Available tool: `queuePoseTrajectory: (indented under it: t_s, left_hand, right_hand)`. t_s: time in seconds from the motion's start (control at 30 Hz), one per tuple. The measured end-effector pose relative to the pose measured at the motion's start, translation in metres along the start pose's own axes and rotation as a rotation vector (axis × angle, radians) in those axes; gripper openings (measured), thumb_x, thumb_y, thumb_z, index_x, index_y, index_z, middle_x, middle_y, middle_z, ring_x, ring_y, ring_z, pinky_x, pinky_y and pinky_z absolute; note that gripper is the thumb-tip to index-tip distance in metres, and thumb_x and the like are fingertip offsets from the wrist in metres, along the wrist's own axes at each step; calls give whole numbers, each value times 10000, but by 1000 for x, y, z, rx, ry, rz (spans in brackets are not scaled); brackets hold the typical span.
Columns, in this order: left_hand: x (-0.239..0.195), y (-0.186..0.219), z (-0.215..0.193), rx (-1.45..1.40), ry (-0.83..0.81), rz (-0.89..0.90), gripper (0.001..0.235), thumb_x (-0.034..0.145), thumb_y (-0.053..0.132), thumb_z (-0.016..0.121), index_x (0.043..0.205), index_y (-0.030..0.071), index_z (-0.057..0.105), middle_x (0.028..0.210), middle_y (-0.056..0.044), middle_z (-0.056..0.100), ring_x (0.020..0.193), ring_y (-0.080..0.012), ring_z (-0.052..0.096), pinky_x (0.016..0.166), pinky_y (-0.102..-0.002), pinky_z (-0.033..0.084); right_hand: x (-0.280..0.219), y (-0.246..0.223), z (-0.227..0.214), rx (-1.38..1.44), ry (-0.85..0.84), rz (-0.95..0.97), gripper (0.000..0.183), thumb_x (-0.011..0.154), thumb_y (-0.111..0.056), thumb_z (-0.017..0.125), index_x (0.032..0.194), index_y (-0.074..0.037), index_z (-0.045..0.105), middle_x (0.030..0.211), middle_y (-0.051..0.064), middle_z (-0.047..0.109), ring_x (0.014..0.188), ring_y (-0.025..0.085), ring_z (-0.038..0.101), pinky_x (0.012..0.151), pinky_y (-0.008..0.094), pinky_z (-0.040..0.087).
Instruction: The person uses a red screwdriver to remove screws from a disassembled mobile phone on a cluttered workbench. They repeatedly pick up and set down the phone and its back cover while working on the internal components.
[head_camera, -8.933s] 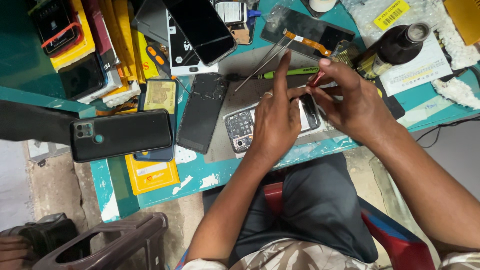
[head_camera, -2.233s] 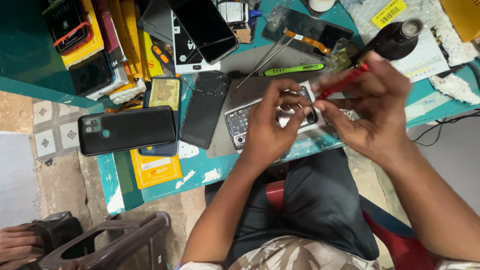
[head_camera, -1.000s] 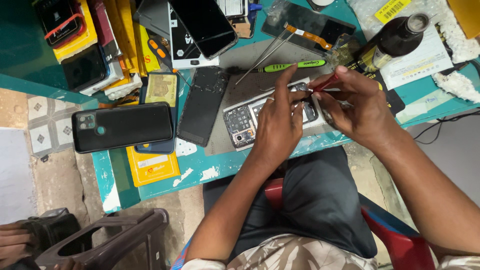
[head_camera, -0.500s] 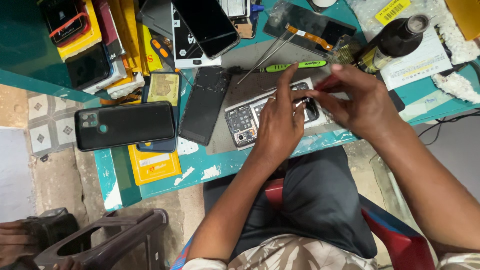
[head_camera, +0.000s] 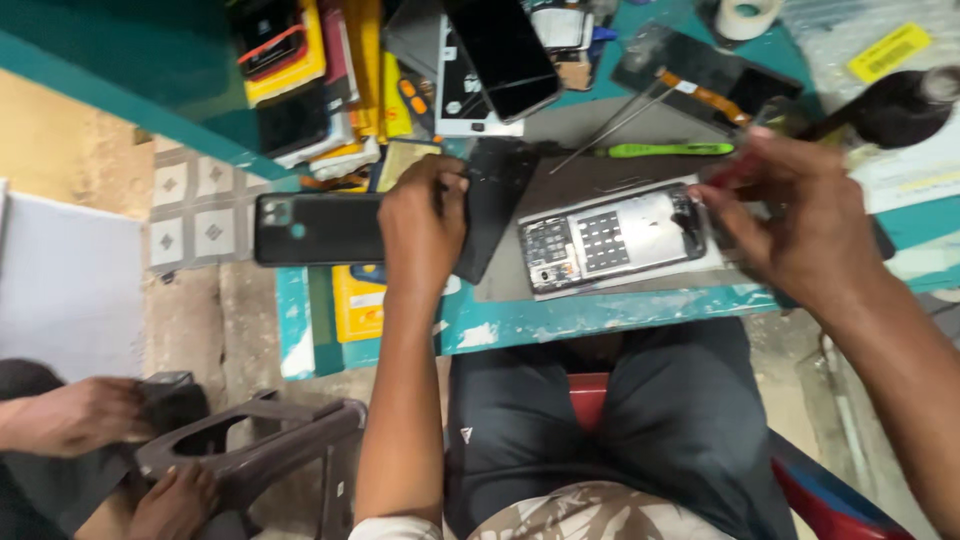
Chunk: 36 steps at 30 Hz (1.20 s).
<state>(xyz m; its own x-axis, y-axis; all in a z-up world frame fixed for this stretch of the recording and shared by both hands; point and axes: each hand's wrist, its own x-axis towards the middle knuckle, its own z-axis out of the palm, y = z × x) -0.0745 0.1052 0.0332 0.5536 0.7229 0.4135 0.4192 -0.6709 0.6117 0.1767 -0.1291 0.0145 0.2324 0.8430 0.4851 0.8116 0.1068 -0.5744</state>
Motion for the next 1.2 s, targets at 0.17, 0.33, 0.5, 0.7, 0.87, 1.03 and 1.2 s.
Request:
queuePoseTrajectory:
  t_s: [0.17,0.33,0.5,0.7,0.87,1.03,1.2]
  left_hand:
    - [-2,-17,11,-9,-80,24,114,847,-47,681,929,27,705,895,-144,744,844,-329,739,739,-416,564]
    - [3,-22,18,15,-96,11,59,912,-7,682,925,33,724,893,-143,745,844,-336,736,761,-433,562]
    - [-1,-20,24,80,-88,-11,72,834,72,777,887,36,744,874,-175,710,809,-378,697,733,-472,530]
    - [4,-15,30,148,-72,64,19,877,35,723,860,28,721,858,-186,680,833,-393,671,755,-498,514]
    - [3,-8,25,85,-42,4,43,847,40,751,868,18,721,870,-181,728,781,-340,696,724,-431,534]
    - [-12,3,24,-472,70,-279,114,845,-50,827,911,-4,746,864,-219,786,736,-160,683,688,-282,555]
    - [-40,35,50,-1156,17,-356,276,878,-69,797,989,9,557,1027,-206,774,914,-180,742,838,-331,625]
  right_hand:
    - [3,-3,2,20,22,-168,648,937,112,645,1402,-38,220,1274,357,626,1048,345,721,763,379,653]
    - [4,-5,3,-112,121,-151,751,906,38,784,1418,-58,244,1101,282,664,987,339,741,745,389,640]
    - [4,-2,4,-60,89,-69,725,978,56,779,1447,-65,239,1104,229,669,999,314,755,775,374,637]
    - [1,0,9,33,53,-72,680,946,70,696,1415,-73,224,1144,257,666,1019,320,735,778,365,642]
    - [-2,1,7,73,67,-118,740,925,94,676,1454,-103,199,1301,327,609,1105,350,714,849,396,637]
    - [-7,7,9,109,56,5,752,989,79,718,1504,-143,217,1137,206,664,994,267,738,815,352,634]
    - [-6,9,5,125,21,-10,755,990,92,704,1507,-144,207,1160,199,679,973,241,748,797,341,635]
